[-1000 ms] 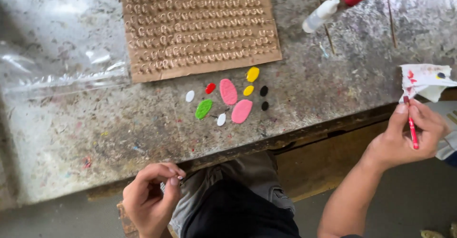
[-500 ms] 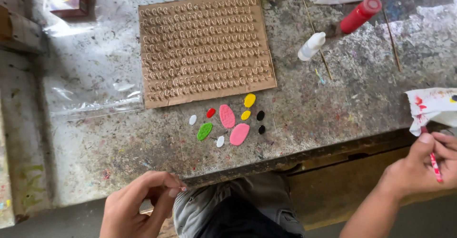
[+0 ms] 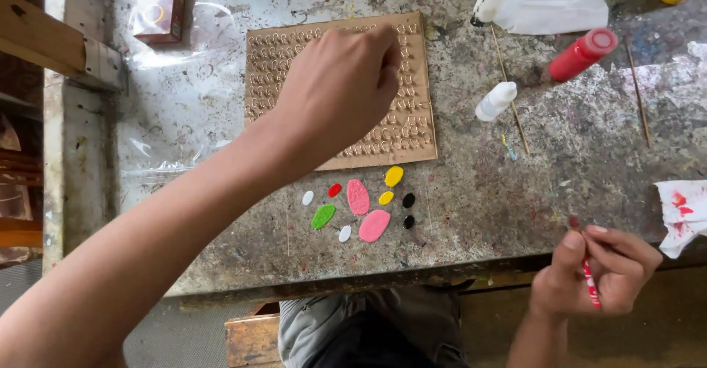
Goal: The person is using a small paintbrush to apply different colors of paint to small jewelry components laid out on a workbench.
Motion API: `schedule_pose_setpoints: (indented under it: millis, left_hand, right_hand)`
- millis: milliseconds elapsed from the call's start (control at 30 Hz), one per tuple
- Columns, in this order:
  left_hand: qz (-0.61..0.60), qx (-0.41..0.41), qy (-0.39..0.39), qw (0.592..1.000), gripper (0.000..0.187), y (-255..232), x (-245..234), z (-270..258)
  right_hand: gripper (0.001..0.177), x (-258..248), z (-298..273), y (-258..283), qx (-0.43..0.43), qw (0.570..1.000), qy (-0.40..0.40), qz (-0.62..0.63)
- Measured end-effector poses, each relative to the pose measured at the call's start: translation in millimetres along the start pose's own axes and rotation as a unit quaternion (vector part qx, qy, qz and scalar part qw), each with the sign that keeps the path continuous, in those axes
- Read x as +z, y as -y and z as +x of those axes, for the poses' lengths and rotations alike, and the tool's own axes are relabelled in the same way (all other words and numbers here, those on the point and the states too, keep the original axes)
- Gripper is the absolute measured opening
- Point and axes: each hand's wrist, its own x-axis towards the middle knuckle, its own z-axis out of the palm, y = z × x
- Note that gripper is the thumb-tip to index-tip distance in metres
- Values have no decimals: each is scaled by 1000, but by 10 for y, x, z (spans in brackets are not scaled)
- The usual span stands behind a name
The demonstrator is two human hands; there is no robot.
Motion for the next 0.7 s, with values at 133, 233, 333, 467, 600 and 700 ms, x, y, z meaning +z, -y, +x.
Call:
schedule_pose_setpoints:
  millis: [133, 233, 333, 467, 600, 700]
  left_hand:
    - [65, 17, -49, 997, 20, 170, 359, 557]
    - [91, -15, -34, 995, 20, 183, 512, 790]
    - [104, -35, -15, 994, 17, 169, 586, 908]
    - [96, -61, -8, 993, 18, 205, 654, 1025]
    - [122, -46, -21, 991, 16, 288, 728, 1112]
    - [123, -55, -5, 991, 11, 266, 701, 1124]
  right_hand:
    - [32, -9, 9, -39, 2, 1000, -3, -20]
    - [34, -27, 4, -90, -9, 1000, -1, -29]
    - [33, -22, 12, -78, -5, 999, -2, -35]
    - [34, -10, 4, -99, -2, 999, -15, -34]
    - [33, -44, -12, -79, 13, 999, 6, -47]
    - [33, -47, -28, -113, 8, 999, 4, -47]
